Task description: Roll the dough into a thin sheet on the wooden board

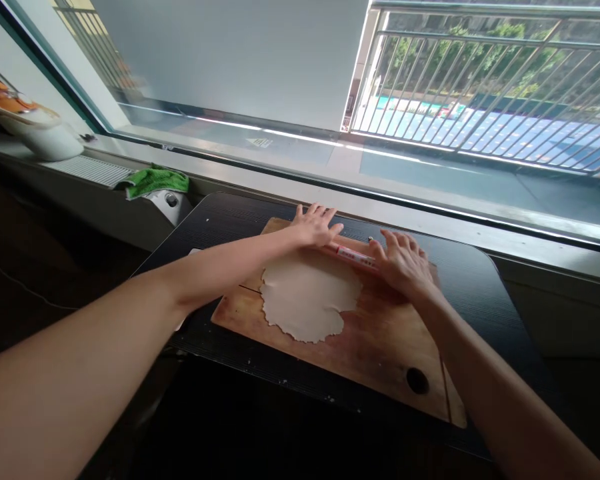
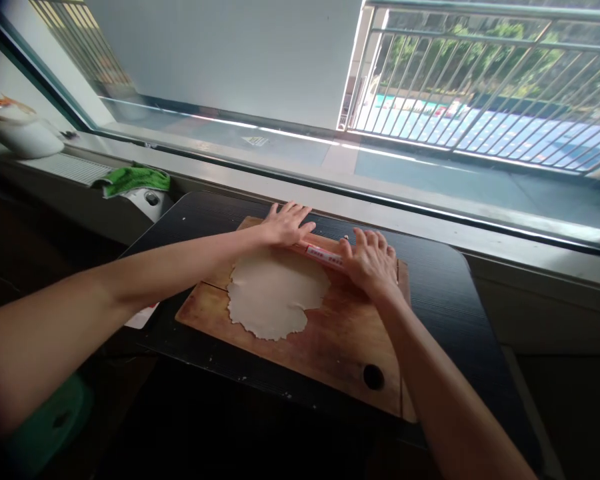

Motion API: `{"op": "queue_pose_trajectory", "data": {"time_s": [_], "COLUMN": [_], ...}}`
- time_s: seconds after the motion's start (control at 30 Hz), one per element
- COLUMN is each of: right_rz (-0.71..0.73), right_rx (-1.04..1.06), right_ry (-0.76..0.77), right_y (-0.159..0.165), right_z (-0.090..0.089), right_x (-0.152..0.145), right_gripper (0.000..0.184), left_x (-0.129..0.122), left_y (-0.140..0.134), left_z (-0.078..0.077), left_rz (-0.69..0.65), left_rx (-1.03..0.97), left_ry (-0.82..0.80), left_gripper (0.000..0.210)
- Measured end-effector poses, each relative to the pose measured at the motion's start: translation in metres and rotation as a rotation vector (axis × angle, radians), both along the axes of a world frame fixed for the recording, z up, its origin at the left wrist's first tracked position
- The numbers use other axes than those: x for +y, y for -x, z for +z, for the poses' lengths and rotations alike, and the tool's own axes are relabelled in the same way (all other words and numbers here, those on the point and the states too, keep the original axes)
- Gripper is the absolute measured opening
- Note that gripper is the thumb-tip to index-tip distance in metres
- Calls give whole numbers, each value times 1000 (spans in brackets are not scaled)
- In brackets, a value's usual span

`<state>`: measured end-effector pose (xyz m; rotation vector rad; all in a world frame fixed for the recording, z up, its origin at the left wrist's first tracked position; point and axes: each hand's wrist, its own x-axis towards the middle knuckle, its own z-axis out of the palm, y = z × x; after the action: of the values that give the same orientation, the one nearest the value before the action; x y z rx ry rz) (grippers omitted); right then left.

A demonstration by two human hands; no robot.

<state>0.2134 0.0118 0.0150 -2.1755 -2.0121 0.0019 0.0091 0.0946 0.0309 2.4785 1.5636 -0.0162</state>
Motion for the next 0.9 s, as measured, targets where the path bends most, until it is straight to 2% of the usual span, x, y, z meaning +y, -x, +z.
{"op": "queue_pose_trajectory", "data": {"time_s": [0.07, 0.13, 0.2, 0.33, 0.4, 0.47, 0.57, 0.63, 0.67, 0.73, 0.83, 0.9], "right_rz": [118, 194, 180, -28, -48, 19, 171, 212, 193, 99, -15, -12], "right_rx": [-78, -114, -101, -27, -23, -58, -102, -103, -100, -85, -53, -50], "right_ry": [-52, -62, -11, 96, 91, 56, -60, -121, -121, -54, 69, 57], "right_y": [4, 5, 2, -5, -3, 4, 14, 18, 19, 21, 26, 32], "right_z": [-7, -10, -7, 8, 10, 4, -10, -15, -14, -6, 9, 10], "right_x": [-30, -43, -32, 17, 16, -8, -59, -76, -75, -59, -35, -40], "right_gripper": [59, 59, 62, 68, 68, 66, 61, 61, 61, 60, 60, 61], "left_x": [-25, -36, -27, 15, 14, -8, -56, -75, -77, -66, -34, -21], "left_y": [15, 23, 18, -7, -8, 3, 27, 37, 37, 30, 9, -2], "left_z": [-4, -5, -4, 5, 7, 5, -3, -7, -8, -5, 5, 12], "left_rz": [-104, -162, -132, 47, 65, 20, -48, -62, -62, -40, 83, 110], "left_rx": [-10, -18, -4, 57, 49, 26, -14, -43, -53, -51, 20, 24], "left_ry": [-38, -75, -56, 26, 38, 23, -69, -134, -155, -151, -22, -16], "left_gripper": [68, 68, 67, 68, 69, 69, 66, 65, 65, 65, 64, 62]}}
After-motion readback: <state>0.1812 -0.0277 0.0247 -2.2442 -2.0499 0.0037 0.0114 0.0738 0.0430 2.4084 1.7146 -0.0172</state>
